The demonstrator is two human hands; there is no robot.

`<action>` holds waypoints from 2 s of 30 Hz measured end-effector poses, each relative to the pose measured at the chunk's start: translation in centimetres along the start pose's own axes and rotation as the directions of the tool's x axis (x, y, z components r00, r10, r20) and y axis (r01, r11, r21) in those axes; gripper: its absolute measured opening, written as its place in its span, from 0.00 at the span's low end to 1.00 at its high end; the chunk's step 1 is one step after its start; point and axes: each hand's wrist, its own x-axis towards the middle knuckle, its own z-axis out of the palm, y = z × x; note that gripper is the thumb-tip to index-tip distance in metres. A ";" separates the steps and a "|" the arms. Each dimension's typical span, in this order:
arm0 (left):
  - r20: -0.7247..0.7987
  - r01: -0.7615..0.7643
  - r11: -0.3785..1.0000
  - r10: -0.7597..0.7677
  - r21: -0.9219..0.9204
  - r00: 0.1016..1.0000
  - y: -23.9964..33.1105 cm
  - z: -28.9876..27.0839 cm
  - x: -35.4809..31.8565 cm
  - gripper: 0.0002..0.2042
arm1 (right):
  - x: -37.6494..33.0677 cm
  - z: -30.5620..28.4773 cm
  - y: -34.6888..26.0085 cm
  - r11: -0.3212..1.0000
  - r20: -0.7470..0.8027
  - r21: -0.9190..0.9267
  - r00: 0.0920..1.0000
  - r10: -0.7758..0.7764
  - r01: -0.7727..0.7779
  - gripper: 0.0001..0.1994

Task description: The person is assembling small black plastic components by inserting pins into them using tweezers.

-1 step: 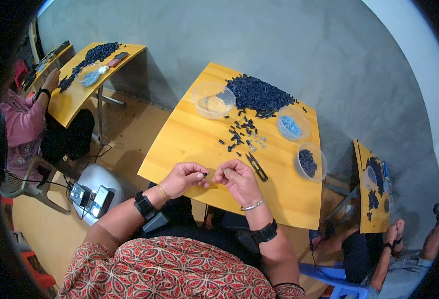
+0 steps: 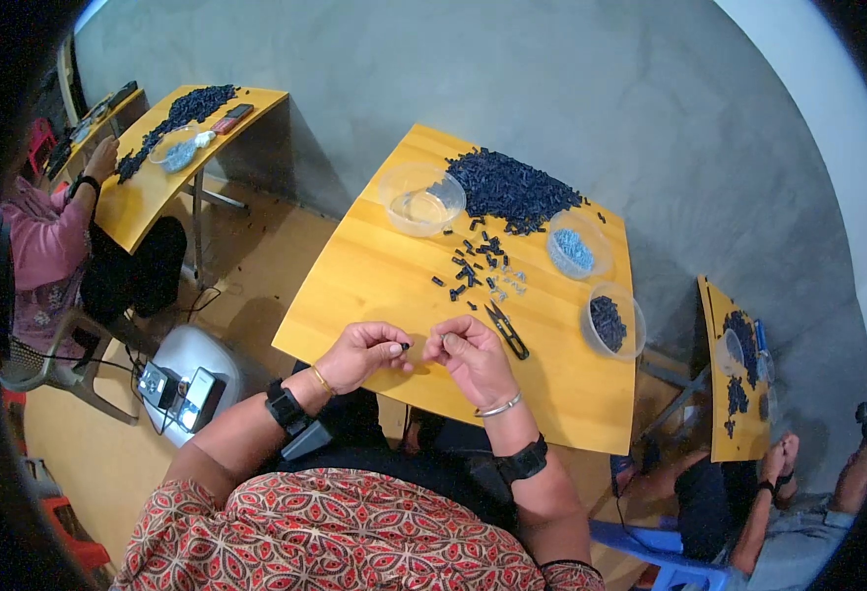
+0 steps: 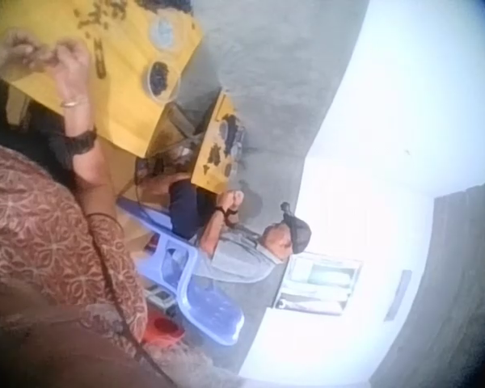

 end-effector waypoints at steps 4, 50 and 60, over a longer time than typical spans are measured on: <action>0.007 0.000 1.000 0.000 -0.028 1.000 0.0 0.1 0.0 0.06 | -0.1 -0.1 0.1 0.999 0.011 0.036 0.999 -0.039 0.039 0.05; -0.081 -0.131 0.981 0.144 0.141 0.986 0.1 0.6 -0.6 0.03 | 0.2 2.8 1.2 0.290 0.148 -0.926 0.937 -0.316 0.244 0.04; -0.152 -0.113 0.987 0.096 -0.112 0.984 -0.4 0.4 0.0 0.02 | -0.5 2.1 1.4 0.336 0.087 -0.919 0.937 -0.339 0.207 0.07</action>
